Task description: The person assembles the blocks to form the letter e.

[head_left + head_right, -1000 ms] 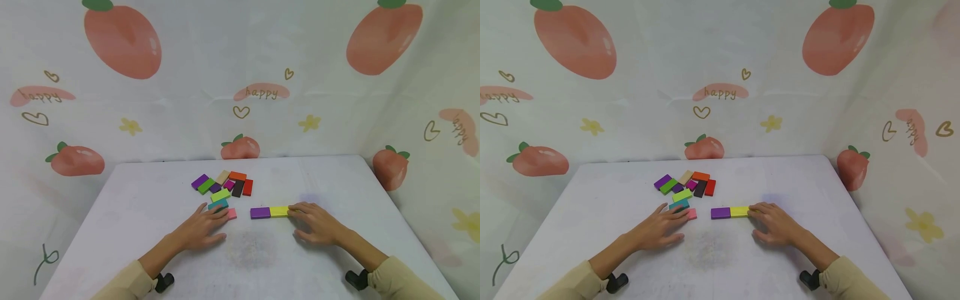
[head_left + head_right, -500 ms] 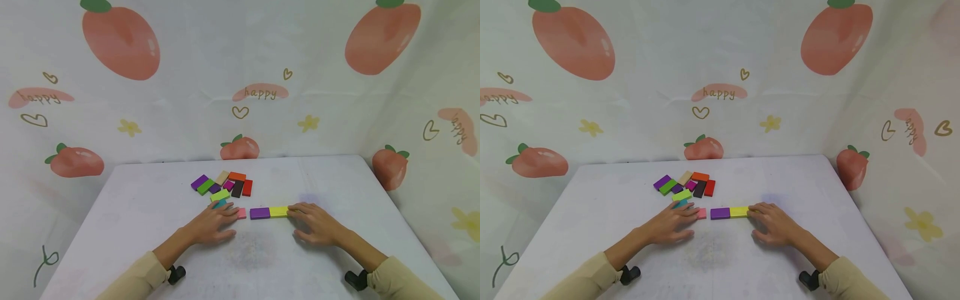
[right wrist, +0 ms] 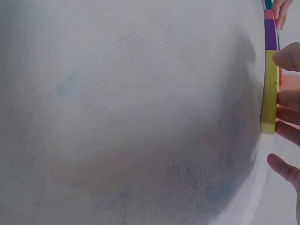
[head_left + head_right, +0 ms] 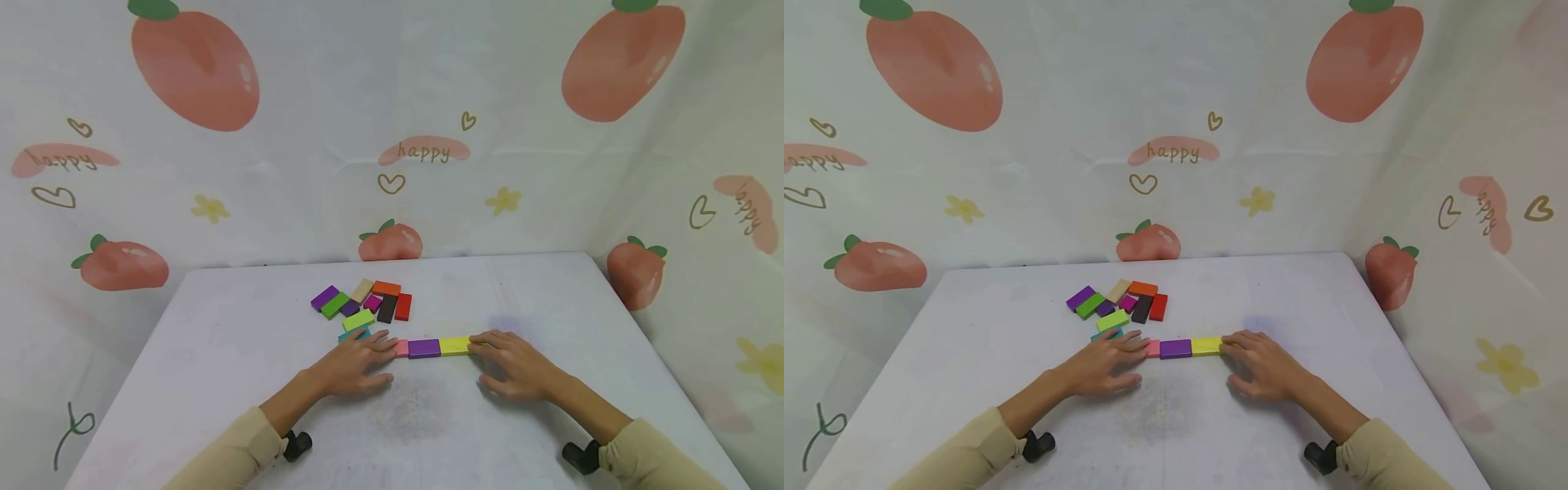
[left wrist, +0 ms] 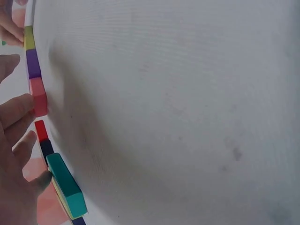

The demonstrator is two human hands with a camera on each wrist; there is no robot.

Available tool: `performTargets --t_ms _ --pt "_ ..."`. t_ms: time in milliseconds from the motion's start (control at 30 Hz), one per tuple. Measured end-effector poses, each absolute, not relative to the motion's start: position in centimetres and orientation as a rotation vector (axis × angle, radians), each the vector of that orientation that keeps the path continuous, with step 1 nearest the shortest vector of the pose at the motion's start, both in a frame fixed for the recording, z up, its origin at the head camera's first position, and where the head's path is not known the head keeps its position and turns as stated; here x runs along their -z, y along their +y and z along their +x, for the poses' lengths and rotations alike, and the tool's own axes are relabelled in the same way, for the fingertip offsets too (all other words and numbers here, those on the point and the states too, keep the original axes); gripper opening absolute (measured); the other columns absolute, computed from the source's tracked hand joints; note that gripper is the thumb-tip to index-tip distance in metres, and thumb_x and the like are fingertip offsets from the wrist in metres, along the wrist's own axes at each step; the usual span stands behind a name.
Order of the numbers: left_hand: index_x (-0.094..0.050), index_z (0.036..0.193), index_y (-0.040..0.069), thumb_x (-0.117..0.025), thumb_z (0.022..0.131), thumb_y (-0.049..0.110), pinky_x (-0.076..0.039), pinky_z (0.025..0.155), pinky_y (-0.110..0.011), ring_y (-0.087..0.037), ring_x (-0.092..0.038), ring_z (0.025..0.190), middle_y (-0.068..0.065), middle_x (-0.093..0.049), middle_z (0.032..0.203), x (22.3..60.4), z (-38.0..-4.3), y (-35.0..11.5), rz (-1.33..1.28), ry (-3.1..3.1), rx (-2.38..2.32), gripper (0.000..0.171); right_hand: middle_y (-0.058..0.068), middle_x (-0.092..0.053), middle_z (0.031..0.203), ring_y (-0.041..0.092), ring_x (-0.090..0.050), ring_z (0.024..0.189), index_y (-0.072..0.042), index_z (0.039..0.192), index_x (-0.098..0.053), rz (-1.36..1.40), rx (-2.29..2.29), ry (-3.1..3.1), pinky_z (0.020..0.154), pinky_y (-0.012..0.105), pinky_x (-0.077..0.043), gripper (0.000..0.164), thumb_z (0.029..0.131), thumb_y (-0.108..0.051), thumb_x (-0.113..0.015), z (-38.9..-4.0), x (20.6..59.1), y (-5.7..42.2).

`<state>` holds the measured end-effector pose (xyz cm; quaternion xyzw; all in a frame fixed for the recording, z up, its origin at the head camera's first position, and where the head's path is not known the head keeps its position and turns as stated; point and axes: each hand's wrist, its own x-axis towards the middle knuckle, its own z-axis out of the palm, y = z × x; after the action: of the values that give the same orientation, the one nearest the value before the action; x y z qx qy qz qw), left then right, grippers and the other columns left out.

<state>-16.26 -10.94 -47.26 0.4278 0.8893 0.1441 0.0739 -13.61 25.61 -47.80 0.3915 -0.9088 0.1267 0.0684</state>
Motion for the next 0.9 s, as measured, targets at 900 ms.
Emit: performTargets --t_ms 900 --pt "-0.058 0.141 0.014 -0.055 0.096 0.05 -0.025 0.115 -0.061 -0.027 -0.037 0.144 0.001 -0.049 0.15 46.69 -15.83 -10.89 1.262 2.664 -0.373 0.057 0.009 -0.06 0.135 0.028 -0.056 0.124 -0.007 0.13 -0.065 1.156 -0.372 -2.765 0.097 0.052 -0.049 0.052 0.084 -0.031 -0.073 -13.42 47.81 25.58"
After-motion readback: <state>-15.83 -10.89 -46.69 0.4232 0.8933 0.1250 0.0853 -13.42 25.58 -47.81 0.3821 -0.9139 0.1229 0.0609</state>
